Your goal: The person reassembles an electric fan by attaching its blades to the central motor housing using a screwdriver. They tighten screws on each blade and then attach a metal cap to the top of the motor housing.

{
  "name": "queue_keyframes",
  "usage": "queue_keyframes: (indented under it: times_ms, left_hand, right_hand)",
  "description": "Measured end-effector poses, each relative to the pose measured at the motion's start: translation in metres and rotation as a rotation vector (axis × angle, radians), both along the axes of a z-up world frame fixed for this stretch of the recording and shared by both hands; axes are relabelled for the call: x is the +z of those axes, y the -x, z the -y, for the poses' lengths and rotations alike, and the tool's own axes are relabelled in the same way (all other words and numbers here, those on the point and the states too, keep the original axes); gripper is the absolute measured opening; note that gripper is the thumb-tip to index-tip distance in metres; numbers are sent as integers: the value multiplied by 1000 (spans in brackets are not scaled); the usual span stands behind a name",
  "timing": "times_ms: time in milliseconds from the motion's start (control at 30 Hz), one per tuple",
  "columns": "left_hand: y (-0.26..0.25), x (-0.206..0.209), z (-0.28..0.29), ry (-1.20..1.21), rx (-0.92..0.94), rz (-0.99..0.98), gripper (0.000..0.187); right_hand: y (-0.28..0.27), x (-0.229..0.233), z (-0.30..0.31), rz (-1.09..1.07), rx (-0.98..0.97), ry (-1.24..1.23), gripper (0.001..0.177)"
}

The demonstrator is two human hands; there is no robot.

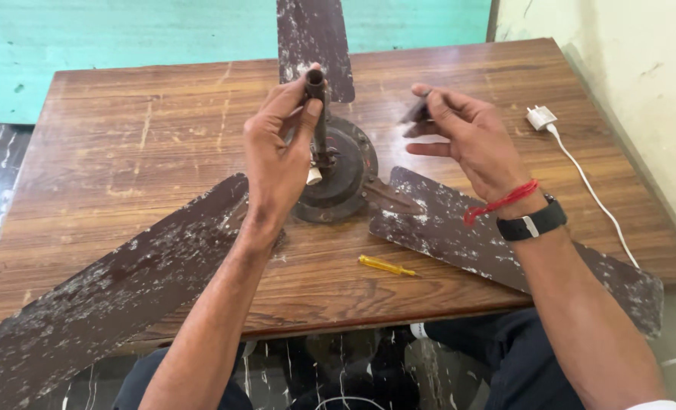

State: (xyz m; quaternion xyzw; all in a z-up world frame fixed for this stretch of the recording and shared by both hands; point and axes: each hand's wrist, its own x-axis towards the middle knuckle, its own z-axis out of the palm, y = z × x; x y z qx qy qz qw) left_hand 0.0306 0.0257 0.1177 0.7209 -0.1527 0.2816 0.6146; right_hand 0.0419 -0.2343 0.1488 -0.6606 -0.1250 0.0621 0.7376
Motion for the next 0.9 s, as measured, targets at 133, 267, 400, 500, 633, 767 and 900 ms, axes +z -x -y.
queue_keyframes:
  times_ms: [133,267,400,500,633,767,900]
  left_hand:
    - [5,1,2,-22,11,26,31]
    - [7,4,6,20,2,-33,37]
    - [9,7,5,46,-32,22,42]
    - [11,9,5,62,-40,20,44]
    - [14,16,4,77,-16,-47,45]
    - [17,18,4,84,-39,-3,47]
    - [19,19,5,62,-21,79,46]
  right_hand:
    - [5,18,-16,131,81,-49,42]
    - [5,30,-36,417,-52,13,41]
    - [4,34,-57,454,-47,-102,34]
    - [2,33,-75,563,-38,-86,34]
    - [0,37,-88,676,-64,-19,33]
    - [5,43,-91,742,-64,15,32]
    - [8,48,-98,783,-98,35,36]
